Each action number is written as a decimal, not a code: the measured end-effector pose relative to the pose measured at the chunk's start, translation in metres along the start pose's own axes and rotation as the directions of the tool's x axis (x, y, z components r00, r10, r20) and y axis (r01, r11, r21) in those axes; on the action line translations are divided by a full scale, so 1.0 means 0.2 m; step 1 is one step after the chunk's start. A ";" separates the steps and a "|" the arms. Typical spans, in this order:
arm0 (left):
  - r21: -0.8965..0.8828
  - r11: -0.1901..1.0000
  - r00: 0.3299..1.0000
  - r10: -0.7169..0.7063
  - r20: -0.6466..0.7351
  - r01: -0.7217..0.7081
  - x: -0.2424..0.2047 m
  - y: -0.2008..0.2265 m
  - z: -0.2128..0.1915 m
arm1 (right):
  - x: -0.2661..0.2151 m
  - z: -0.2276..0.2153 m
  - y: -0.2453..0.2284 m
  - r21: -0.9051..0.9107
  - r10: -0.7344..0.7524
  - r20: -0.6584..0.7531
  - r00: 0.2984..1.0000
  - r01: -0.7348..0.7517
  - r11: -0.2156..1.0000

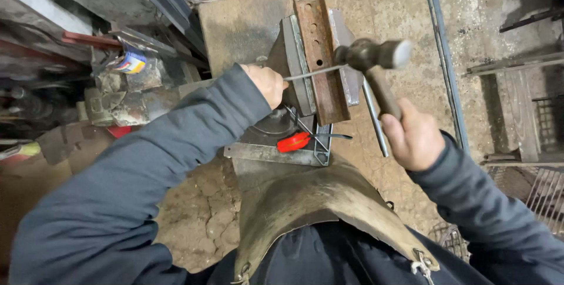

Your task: Shaping metal rods by hammering them in a vise and bending them over a circular template in a workshop.

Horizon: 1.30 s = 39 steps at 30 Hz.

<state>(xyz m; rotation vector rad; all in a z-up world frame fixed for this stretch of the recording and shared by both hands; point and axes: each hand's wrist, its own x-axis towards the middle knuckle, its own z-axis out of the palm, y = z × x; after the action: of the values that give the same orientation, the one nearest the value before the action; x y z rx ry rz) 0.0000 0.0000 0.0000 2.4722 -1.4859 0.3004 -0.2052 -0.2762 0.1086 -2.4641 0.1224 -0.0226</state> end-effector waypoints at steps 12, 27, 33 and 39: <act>0.267 0.953 0.968 0.192 -0.158 -0.146 -0.06 -0.02 -0.07 | 0.02 0.05 0.11 -0.203 0.042 0.104 0.994 -0.020 0.979; 0.445 0.867 0.940 0.312 -0.137 -0.223 -0.09 -0.05 -0.14 | -0.01 0.02 0.05 0.064 0.074 0.008 0.997 -0.074 0.995; 0.398 0.892 0.937 0.303 -0.176 -0.214 -0.10 -0.07 -0.08 | -0.03 -0.01 -0.03 -0.017 -0.011 0.072 0.997 0.012 1.000; 0.313 0.926 0.944 0.276 -0.180 -0.211 -0.07 -0.04 -0.04 | 0.06 0.05 0.04 -0.204 0.093 0.148 0.985 -0.061 0.977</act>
<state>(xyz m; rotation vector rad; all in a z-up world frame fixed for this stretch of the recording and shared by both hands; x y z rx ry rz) -0.0001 0.0169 0.0032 2.3565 -1.7599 0.8705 -0.1945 -0.2777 0.0951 -2.6469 0.1582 0.2276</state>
